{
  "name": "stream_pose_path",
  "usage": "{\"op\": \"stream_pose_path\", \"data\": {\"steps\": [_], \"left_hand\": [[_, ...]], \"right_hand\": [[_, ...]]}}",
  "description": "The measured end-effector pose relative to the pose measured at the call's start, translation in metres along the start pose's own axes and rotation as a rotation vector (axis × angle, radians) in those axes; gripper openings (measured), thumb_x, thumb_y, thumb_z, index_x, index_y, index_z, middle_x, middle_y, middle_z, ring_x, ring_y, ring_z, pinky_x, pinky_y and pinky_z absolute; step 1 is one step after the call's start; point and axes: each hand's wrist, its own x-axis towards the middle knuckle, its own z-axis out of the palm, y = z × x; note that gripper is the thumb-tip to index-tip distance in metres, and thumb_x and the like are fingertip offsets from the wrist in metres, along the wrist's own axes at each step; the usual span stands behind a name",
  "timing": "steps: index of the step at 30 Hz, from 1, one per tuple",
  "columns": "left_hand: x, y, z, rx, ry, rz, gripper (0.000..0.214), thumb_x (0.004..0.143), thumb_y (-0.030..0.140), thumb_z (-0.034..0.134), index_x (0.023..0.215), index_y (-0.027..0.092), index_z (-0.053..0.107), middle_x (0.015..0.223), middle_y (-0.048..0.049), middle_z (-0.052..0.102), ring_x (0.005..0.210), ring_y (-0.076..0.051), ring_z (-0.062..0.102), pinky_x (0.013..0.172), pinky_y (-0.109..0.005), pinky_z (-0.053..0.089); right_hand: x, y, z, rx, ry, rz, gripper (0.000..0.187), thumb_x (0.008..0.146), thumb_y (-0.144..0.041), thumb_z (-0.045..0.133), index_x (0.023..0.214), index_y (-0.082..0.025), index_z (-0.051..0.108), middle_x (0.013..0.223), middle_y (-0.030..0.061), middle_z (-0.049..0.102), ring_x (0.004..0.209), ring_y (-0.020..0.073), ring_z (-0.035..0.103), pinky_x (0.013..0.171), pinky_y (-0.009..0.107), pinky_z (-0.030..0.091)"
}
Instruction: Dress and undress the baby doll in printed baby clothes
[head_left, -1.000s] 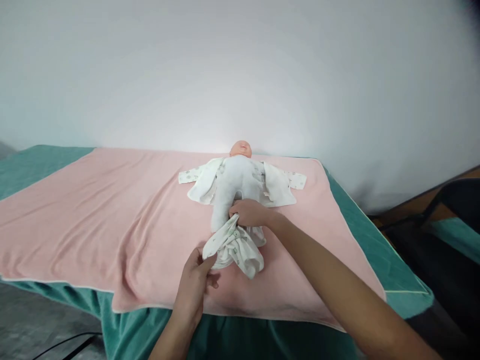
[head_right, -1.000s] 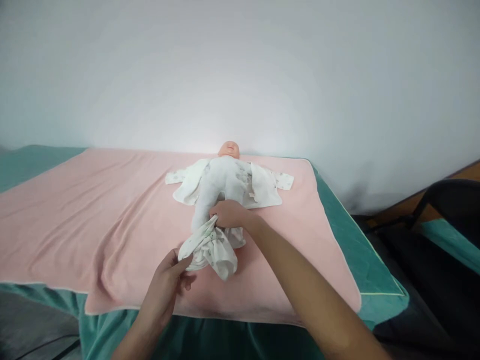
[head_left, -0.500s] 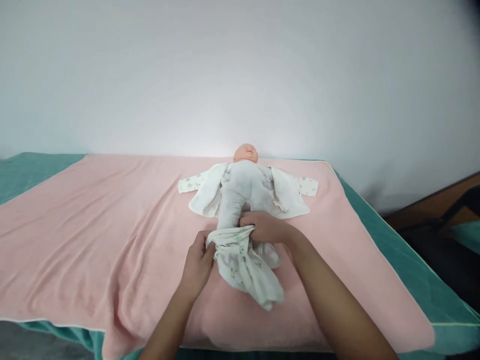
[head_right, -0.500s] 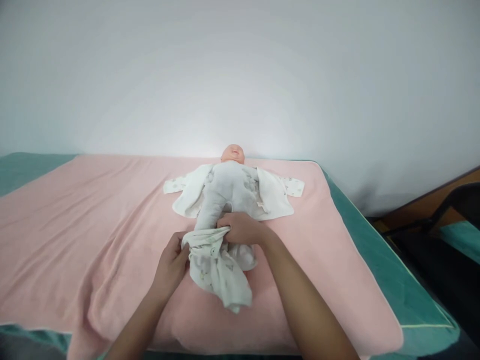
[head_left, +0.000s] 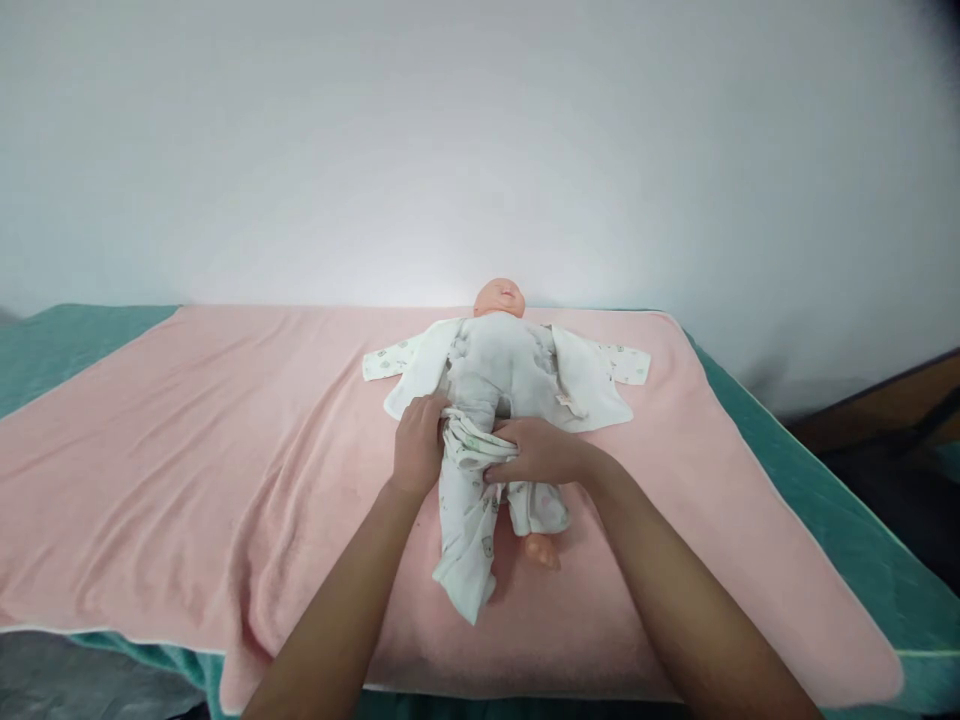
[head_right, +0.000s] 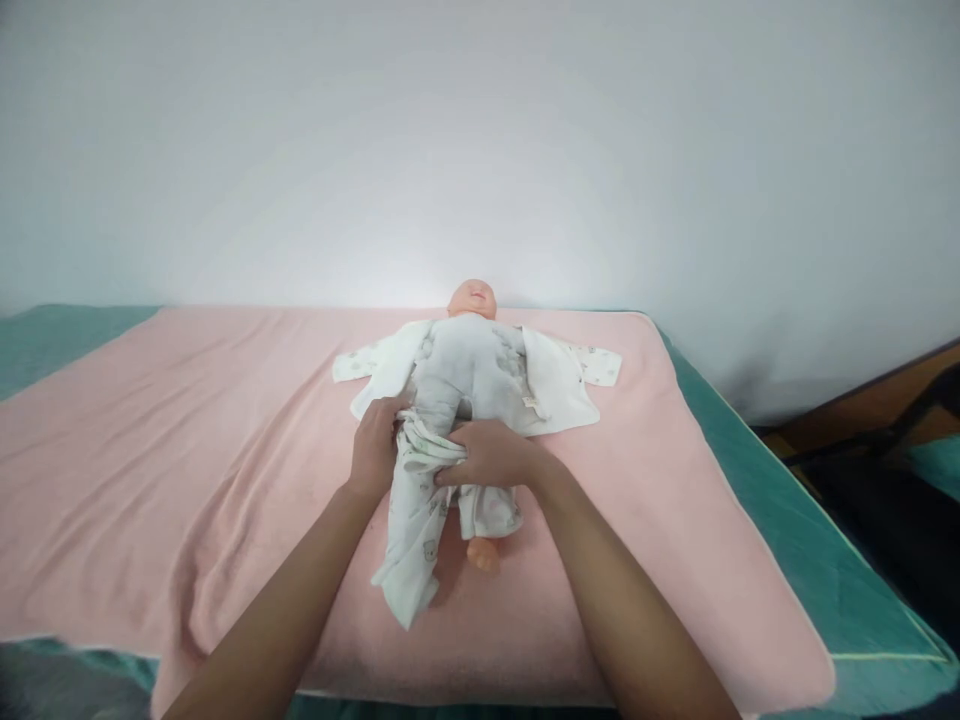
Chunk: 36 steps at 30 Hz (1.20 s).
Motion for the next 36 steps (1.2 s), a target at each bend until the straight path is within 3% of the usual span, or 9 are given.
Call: {"op": "stream_pose_path", "data": {"steps": [3,7,12,17,21,26,31,33,36], "left_hand": [[-0.004,0.009,-0.004,-0.045,0.033,-0.182,0.018,0.082,0.018,0.049,0.100,0.019,0.053,0.095,-0.0063,0.058,0.084,-0.019,0.054,0.071,-0.031,0.044],[-0.042,0.036,-0.023,-0.213,0.058,-0.556,0.018,0.086,0.037,0.051,0.093,0.020,0.050,0.081,-0.0005,0.056,0.068,-0.016,0.053,0.061,-0.027,0.043],[-0.098,0.076,-0.041,-0.386,-0.185,-0.604,0.031,0.090,0.047,0.042,0.101,0.019,0.051,0.086,-0.0030,0.061,0.080,-0.020,0.058,0.073,-0.031,0.045],[-0.103,0.090,-0.037,-0.414,-0.191,-0.723,0.034,0.090,0.051,0.041,0.093,0.019,0.051,0.073,-0.0014,0.061,0.070,-0.019,0.058,0.063,-0.029,0.043],[-0.075,0.068,-0.033,-0.287,-0.118,-0.656,0.026,0.092,0.045,0.040,0.094,0.021,0.049,0.078,-0.0017,0.064,0.071,-0.020,0.061,0.062,-0.028,0.042],[-0.049,0.040,-0.028,-0.046,-0.141,-0.519,0.021,0.093,0.041,0.038,0.094,0.022,0.047,0.074,-0.0007,0.063,0.068,-0.021,0.061,0.058,-0.027,0.036],[-0.068,0.050,-0.035,-0.103,-0.164,-0.470,0.023,0.092,0.042,0.040,0.089,0.021,0.048,0.066,0.0018,0.058,0.060,-0.017,0.056,0.058,-0.027,0.040],[-0.082,0.058,-0.041,-0.110,-0.091,-0.442,0.020,0.092,0.039,0.042,0.091,0.021,0.050,0.073,-0.0001,0.059,0.064,-0.016,0.057,0.060,-0.027,0.044],[-0.101,0.070,-0.045,-0.029,-0.024,-0.160,0.020,0.090,0.033,0.048,0.104,0.021,0.054,0.097,-0.0075,0.060,0.086,-0.020,0.059,0.073,-0.033,0.049]], "right_hand": [[0.003,0.000,-0.002,0.043,0.006,0.072,0.020,0.075,-0.039,0.064,0.082,-0.021,0.069,0.084,-0.0004,0.070,0.083,0.0229,0.063,0.070,0.028,0.044],[0.006,0.002,-0.004,0.184,0.038,0.056,0.022,0.078,-0.035,0.060,0.093,-0.022,0.070,0.098,-0.0006,0.071,0.096,0.0246,0.062,0.080,0.030,0.045],[0.008,0.006,-0.003,0.211,0.106,0.000,0.027,0.079,-0.032,0.058,0.102,-0.022,0.070,0.102,0.0006,0.070,0.098,0.0242,0.061,0.085,0.032,0.044],[0.008,0.011,-0.002,0.220,0.135,0.008,0.028,0.079,-0.031,0.059,0.103,-0.020,0.069,0.101,0.0018,0.070,0.098,0.0243,0.061,0.083,0.032,0.044],[0.005,0.011,-0.003,0.234,0.126,-0.001,0.028,0.081,-0.033,0.058,0.104,-0.021,0.067,0.099,0.0019,0.069,0.098,0.0239,0.060,0.082,0.031,0.044],[0.006,0.010,-0.005,0.174,0.185,0.007,0.021,0.082,-0.032,0.054,0.093,-0.018,0.066,0.092,0.0027,0.068,0.092,0.0222,0.059,0.079,0.031,0.043],[0.012,0.012,0.001,0.114,0.340,0.033,0.016,0.081,-0.021,0.044,0.081,-0.018,0.059,0.084,0.0023,0.065,0.082,0.0187,0.056,0.073,0.028,0.039],[0.014,0.013,0.005,0.064,0.406,0.046,0.015,0.080,-0.018,0.041,0.077,-0.018,0.056,0.080,0.0023,0.063,0.078,0.0179,0.054,0.069,0.027,0.037],[0.017,0.012,0.010,0.004,0.452,0.058,0.012,0.079,-0.018,0.041,0.075,-0.019,0.052,0.077,0.0023,0.061,0.075,0.0173,0.053,0.067,0.027,0.035]]}}
